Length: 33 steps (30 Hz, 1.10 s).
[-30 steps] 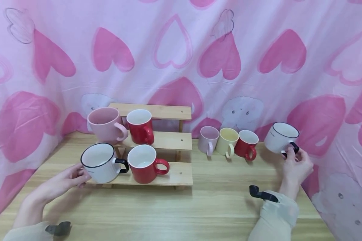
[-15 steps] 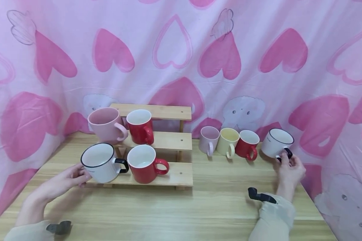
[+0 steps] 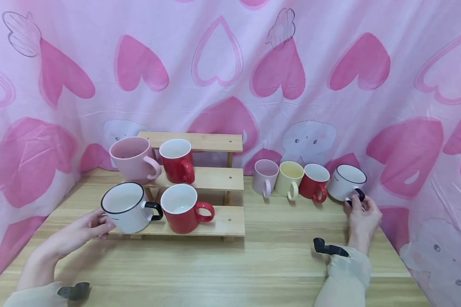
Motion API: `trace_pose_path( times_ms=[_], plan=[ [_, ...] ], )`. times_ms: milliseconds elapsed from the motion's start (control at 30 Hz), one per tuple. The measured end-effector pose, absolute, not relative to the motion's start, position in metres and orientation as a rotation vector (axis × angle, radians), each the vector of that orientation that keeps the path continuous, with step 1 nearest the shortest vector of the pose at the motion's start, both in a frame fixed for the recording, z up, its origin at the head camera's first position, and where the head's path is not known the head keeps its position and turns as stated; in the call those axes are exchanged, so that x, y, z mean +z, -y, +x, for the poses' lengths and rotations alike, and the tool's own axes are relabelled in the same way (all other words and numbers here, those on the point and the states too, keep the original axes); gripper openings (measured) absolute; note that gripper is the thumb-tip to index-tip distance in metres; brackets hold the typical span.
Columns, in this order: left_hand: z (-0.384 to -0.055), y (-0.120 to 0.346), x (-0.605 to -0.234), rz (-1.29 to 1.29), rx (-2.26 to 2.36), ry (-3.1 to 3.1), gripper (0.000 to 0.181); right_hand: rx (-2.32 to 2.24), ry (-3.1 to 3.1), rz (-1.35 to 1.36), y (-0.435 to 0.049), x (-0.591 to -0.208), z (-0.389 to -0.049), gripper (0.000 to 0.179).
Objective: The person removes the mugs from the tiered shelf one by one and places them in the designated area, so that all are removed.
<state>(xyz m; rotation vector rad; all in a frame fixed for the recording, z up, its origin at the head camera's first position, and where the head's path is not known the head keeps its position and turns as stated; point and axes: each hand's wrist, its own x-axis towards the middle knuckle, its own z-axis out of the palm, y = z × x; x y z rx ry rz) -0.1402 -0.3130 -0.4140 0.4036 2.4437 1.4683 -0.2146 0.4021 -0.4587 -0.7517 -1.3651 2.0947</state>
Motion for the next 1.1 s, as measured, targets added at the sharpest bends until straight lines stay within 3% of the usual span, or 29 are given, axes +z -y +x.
trace_pose_path(
  times_ms=[433,1100],
  plan=[
    [-0.138,0.315,-0.413,0.433,1.464,-2.457,0.023,2.099,1.347,-0.648,-0.397,-0.471,-0.222,0.016],
    [-0.138,0.314,-0.414,0.437,1.465,-2.451,0.025,2.088,1.398,-0.699,-0.399,-0.472,-0.226,0.022]
  ],
)
